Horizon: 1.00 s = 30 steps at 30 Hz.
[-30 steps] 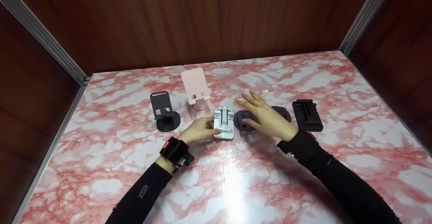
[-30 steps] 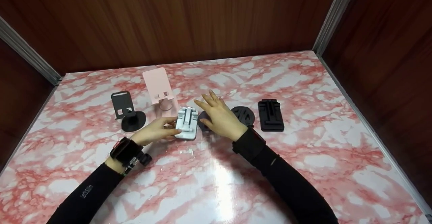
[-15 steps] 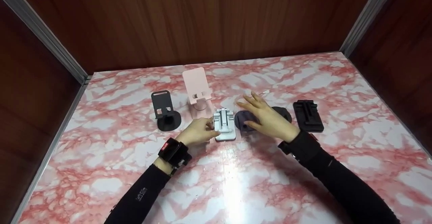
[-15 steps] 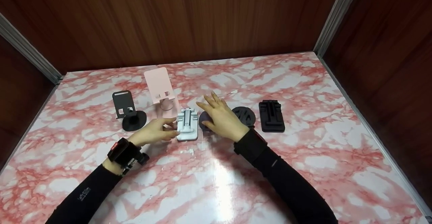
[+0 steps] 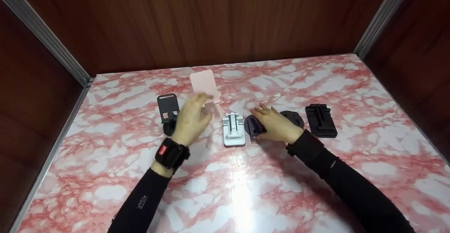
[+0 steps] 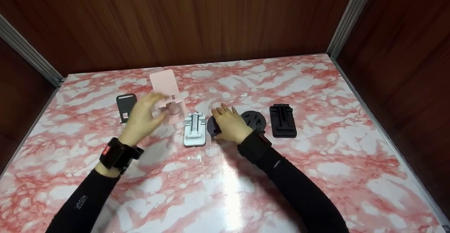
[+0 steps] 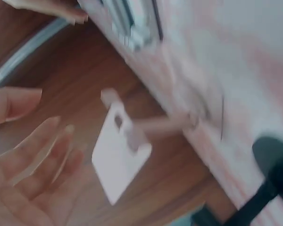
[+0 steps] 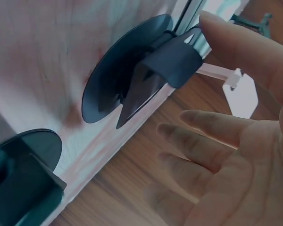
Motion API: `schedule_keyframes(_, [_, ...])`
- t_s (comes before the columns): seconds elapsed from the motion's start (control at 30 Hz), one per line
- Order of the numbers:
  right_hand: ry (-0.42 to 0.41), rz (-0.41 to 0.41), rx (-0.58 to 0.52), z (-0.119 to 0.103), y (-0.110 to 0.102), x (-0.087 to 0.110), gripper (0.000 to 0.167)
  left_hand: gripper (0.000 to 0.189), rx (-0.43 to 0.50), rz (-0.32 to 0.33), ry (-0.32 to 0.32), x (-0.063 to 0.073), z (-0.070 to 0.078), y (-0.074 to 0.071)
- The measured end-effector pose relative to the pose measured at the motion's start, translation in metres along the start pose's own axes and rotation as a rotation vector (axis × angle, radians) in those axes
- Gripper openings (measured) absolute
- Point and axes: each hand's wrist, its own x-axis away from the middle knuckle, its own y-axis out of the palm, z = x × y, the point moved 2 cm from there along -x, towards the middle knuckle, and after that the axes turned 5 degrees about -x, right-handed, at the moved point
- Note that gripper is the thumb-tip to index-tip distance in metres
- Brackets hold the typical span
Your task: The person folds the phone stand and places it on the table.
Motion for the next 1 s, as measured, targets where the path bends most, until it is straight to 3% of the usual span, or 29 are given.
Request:
schedule_keyframes(0.07, [0.012,-0.009,-0.01,0.002,0.0,-0.003,0.088,0.05,-0.047,0.079,0.023,-0.007,-0.003,-0.006])
schedule_keyframes(0.13, [0.026,-0.023,-0.019,0.004,-0.001,-0.005,0.085,0.066,-0.119,0.107,0.036,-0.015,-0.006,-0.008])
schedule_keyframes(0.23, [0.041,-0.041,-0.034,0.006,-0.001,-0.006,0.074,0.092,-0.232,0.071,0.039,-0.025,-0.011,-0.008])
schedule_keyframes(0.37, [0.018,-0.036,-0.072,0.008,0.0,-0.008,0.069,0.109,-0.346,-0.033,0.033,-0.036,-0.014,-0.001])
schedule_keyframes(0.57, [0.005,-0.039,-0.112,0.01,0.0,-0.008,0.073,0.113,-0.441,-0.114,-0.002,-0.049,-0.018,0.01])
schedule_keyframes(0.77, [0.01,-0.03,-0.102,0.01,-0.001,-0.005,0.07,0.114,-0.448,-0.145,-0.036,-0.056,-0.02,0.016])
schedule_keyframes(1.0, [0.021,-0.062,-0.064,0.005,-0.001,0.0,0.073,0.116,-0.57,-0.144,-0.056,-0.065,-0.02,0.02])
